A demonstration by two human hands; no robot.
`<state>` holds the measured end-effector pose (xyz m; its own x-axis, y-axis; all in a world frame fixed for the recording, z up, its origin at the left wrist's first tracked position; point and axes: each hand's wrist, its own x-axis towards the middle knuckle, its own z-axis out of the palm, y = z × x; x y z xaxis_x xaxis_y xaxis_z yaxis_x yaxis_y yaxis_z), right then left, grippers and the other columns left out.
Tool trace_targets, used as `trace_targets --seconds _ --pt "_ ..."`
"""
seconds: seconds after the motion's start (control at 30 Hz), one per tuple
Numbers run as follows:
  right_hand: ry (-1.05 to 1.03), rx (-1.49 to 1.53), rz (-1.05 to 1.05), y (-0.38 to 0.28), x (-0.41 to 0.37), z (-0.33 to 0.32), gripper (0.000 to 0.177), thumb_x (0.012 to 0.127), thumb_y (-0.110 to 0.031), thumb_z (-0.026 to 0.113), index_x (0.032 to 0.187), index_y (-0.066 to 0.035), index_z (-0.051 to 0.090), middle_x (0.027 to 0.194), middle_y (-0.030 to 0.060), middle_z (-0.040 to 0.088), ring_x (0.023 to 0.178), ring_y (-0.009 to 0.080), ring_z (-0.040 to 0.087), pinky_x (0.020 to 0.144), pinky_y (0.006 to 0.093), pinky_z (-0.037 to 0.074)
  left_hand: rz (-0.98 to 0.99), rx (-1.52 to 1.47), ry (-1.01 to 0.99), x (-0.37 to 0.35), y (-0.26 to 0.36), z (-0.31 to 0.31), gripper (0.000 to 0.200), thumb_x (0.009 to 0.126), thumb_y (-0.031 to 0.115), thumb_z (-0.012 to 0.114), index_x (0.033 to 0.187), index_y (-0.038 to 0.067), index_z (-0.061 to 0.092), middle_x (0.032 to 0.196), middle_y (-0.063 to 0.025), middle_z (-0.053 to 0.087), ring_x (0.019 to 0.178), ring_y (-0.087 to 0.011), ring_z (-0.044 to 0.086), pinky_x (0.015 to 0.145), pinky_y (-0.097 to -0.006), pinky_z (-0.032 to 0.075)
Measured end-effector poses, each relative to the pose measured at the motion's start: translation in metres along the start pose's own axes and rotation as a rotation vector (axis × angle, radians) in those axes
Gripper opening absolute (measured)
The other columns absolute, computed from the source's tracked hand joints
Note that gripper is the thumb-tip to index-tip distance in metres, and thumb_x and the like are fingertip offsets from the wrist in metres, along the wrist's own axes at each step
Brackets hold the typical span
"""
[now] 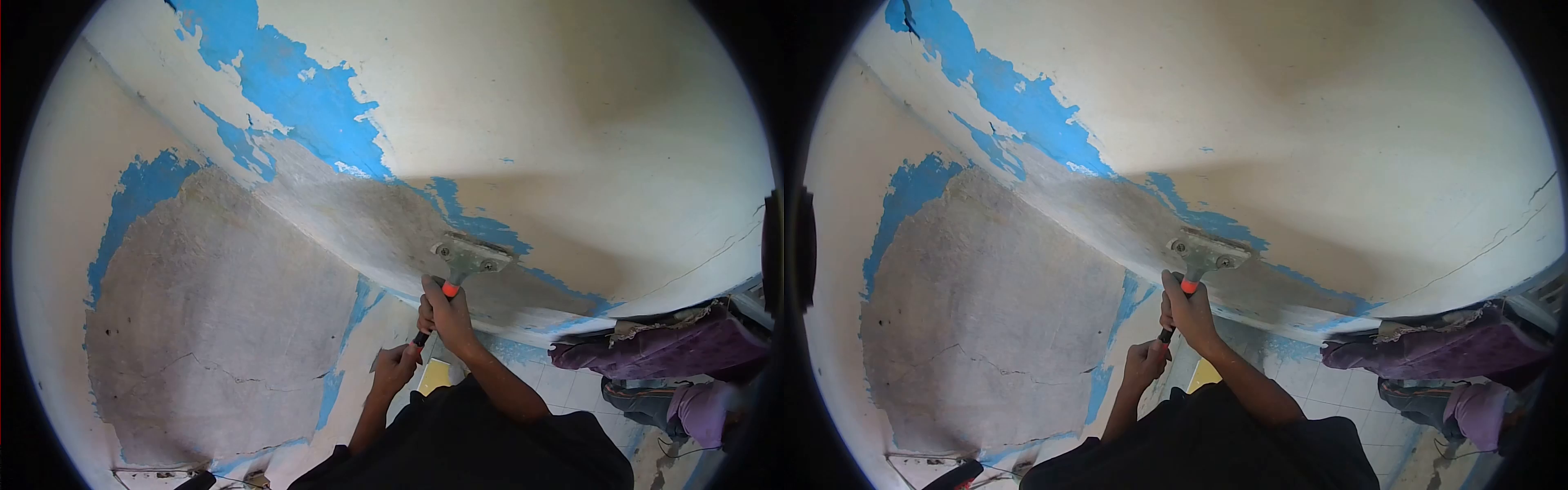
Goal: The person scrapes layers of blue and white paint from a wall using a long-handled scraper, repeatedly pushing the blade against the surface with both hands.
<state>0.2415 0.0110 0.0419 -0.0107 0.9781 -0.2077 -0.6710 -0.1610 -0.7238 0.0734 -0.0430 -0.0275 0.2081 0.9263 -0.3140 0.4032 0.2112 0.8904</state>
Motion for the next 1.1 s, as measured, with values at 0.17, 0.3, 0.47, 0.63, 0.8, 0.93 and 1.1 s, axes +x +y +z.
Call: trace_targets --seconds 0.17,0.3,0.47,0.63,0.8,0.93,1.1 --pt "-0.019 -0.009 0.03 0.01 0.004 -0.004 0.035 0.097 -0.028 0.05 0.069 -0.012 0.035 0.046 -0.0032 0.028 0.036 0.0079 0.028 0.037 0.0277 0.029 0.001 -0.012 0.022 -0.005 -0.009 0.005 0.052 0.095 0.044 0.047 0.071 0.001 0.063 0.05 0.0008 0.048 0.046 -0.0064 0.045 0.045 -0.0253 0.032" --pt "0.0 -0.006 0.042 0.034 0.014 -0.014 0.034 0.097 -0.028 0.05 0.07 -0.012 0.036 0.047 -0.0035 0.029 0.036 0.0077 0.028 0.038 0.0274 0.029 -0.061 -0.053 0.013 0.007 -0.029 0.007 0.052 0.095 0.043 0.048 0.069 0.0 0.062 0.051 0.0003 0.048 0.046 -0.0067 0.044 0.045 -0.0257 0.032" --pt "-0.005 -0.01 0.009 0.002 0.004 0.001 0.033 0.096 -0.027 0.05 0.07 -0.012 0.036 0.047 -0.0034 0.029 0.036 0.0076 0.028 0.038 0.0272 0.028 -0.002 -0.036 -0.004 0.001 -0.004 0.004 0.052 0.095 0.043 0.048 0.069 0.0 0.062 0.051 0.0003 0.049 0.046 -0.0077 0.045 0.045 -0.0263 0.033" --pt "-0.01 -0.005 0.05 0.024 0.008 -0.011 0.033 0.096 -0.026 0.05 0.07 -0.012 0.036 0.047 -0.0029 0.03 0.036 0.0079 0.028 0.038 0.0272 0.029 -0.019 -0.037 0.014 0.0 -0.018 0.007 0.053 0.095 0.044 0.048 0.068 0.0 0.062 0.05 -0.0002 0.048 0.047 -0.0078 0.045 0.046 -0.0265 0.033" --pt "0.026 -0.002 0.021 0.023 0.01 -0.007 0.033 0.096 -0.026 0.05 0.07 -0.012 0.036 0.047 -0.0031 0.029 0.036 0.0082 0.028 0.038 0.0273 0.029 -0.027 0.014 0.02 0.006 -0.016 0.002 0.053 0.095 0.044 0.048 0.068 0.0 0.062 0.049 -0.0012 0.047 0.048 -0.0082 0.045 0.046 -0.0271 0.033" --pt "-0.021 -0.072 -0.057 -0.034 -0.006 0.012 0.033 0.096 -0.026 0.05 0.07 -0.012 0.037 0.047 -0.0033 0.029 0.036 0.0085 0.028 0.039 0.0274 0.029 0.142 0.025 0.027 0.004 0.022 0.006 0.053 0.095 0.043 0.049 0.068 -0.001 0.061 0.049 -0.0022 0.047 0.048 -0.0093 0.045 0.046 -0.0281 0.034" --pt "-0.007 -0.061 -0.027 -0.005 0.003 -0.005 0.034 0.096 -0.026 0.051 0.069 -0.012 0.036 0.048 -0.0034 0.03 0.037 0.0084 0.029 0.039 0.0274 0.029 0.101 0.007 0.023 0.011 -0.006 0.015 0.052 0.095 0.043 0.049 0.068 0.0 0.06 0.05 -0.0019 0.047 0.047 -0.0087 0.046 0.046 -0.0278 0.035"
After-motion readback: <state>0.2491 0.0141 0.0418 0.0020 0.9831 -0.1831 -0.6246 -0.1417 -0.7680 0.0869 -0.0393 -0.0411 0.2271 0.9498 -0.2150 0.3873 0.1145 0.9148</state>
